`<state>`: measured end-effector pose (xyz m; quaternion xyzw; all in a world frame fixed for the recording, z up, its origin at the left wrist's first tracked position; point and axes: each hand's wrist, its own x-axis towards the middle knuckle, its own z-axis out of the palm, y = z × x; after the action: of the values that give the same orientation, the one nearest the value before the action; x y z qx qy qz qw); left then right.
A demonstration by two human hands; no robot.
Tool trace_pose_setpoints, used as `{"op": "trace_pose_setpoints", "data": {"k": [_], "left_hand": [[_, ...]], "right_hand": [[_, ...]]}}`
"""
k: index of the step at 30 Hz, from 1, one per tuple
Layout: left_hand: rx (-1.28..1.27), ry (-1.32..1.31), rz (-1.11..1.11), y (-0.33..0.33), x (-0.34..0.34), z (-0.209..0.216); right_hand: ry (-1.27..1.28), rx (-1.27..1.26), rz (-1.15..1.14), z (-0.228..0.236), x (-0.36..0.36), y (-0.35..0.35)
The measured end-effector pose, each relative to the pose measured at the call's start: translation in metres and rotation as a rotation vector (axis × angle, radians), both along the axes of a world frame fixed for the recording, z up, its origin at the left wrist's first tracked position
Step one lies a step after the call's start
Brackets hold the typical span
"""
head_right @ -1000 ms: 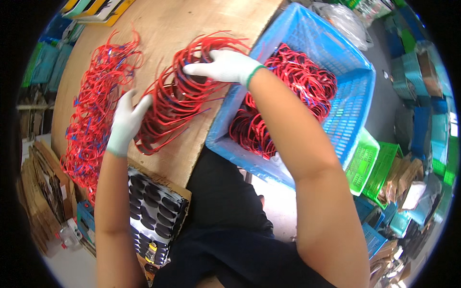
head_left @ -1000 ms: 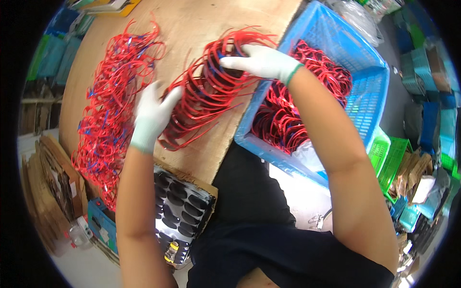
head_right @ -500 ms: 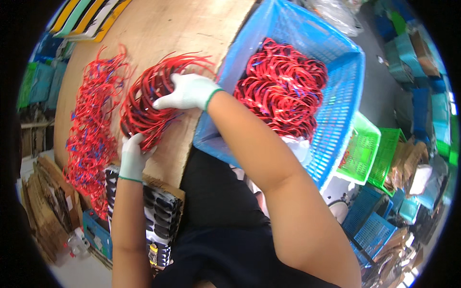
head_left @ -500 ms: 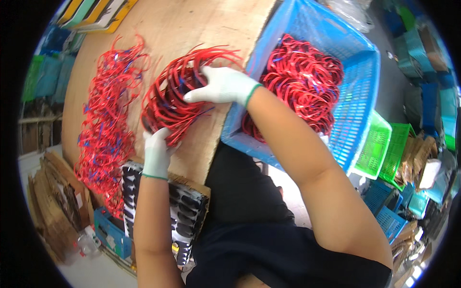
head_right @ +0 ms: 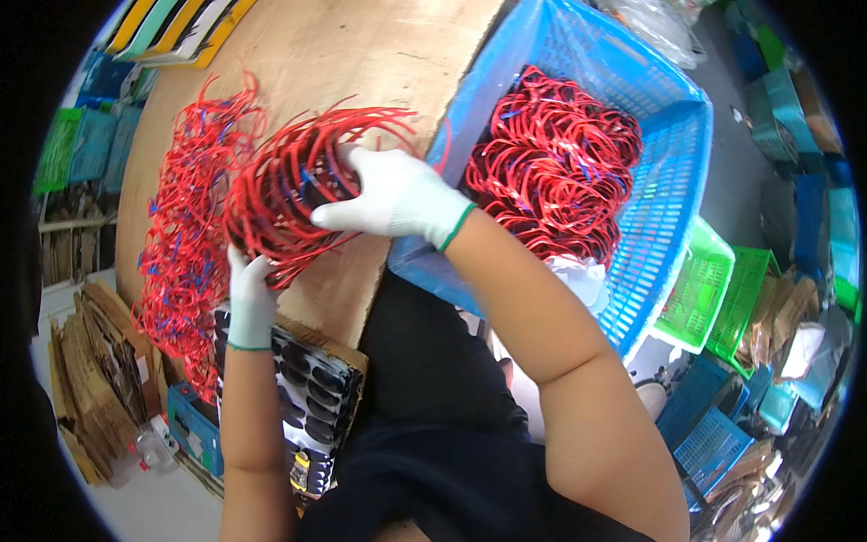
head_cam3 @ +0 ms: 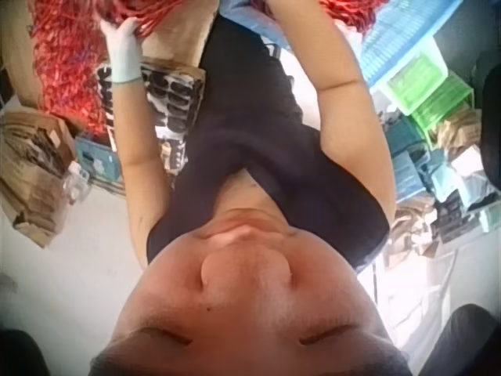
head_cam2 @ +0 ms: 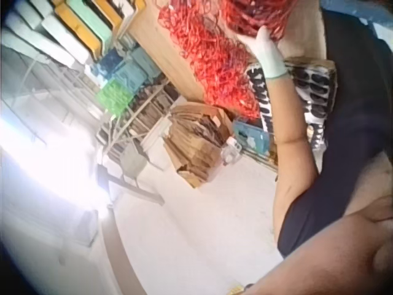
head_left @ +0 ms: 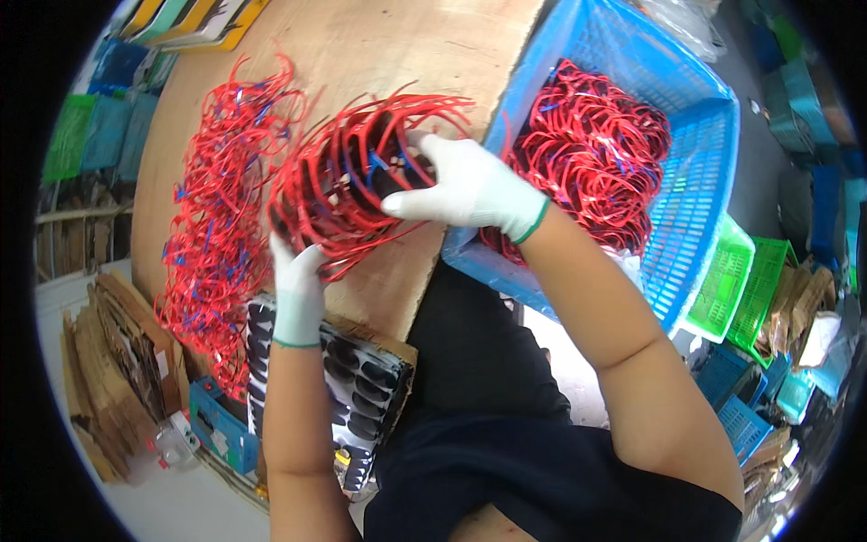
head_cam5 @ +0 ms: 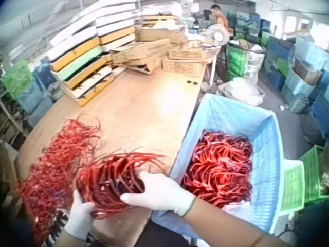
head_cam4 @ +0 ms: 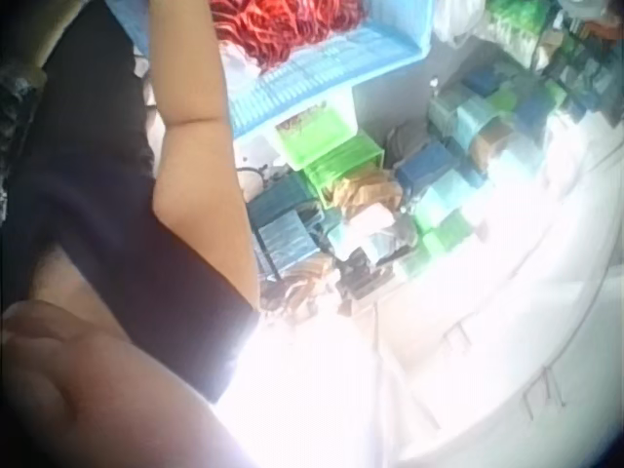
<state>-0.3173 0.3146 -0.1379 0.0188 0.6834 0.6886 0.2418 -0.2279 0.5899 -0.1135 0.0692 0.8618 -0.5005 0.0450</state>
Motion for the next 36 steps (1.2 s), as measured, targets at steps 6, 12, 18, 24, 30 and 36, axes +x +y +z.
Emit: {"op": "trace_pose_setpoints", "data": {"k": [6, 12, 18, 24, 30, 36], "left_hand": [[0.085, 0.028, -0.011, 0.016, 0.004, 0.032], [0.073, 0.143, -0.187, 0.096, 0.014, 0.061], [0.158, 0.137, -0.476, 0.234, 0.027, 0.045], [0.220, 0.081, -0.661, 0.379, 0.027, 0.011], [0.011, 0.086, -0.777, 0.472, -0.003, -0.040], [-0.362, 0.764, -0.873, 0.438, -0.013, -0.072]], "right_hand": [[0.093, -0.031, -0.115, 0.041, 0.018, 0.005], [0.213, 0.094, -0.353, 0.061, 0.079, 0.052], [0.486, 0.075, -0.667, 0.045, 0.155, 0.133], [0.509, -0.212, -0.869, 0.018, 0.186, 0.218], [0.293, -0.145, -0.915, -0.038, 0.171, 0.305], [-0.261, 0.133, -0.894, -0.198, 0.151, 0.387]]}}
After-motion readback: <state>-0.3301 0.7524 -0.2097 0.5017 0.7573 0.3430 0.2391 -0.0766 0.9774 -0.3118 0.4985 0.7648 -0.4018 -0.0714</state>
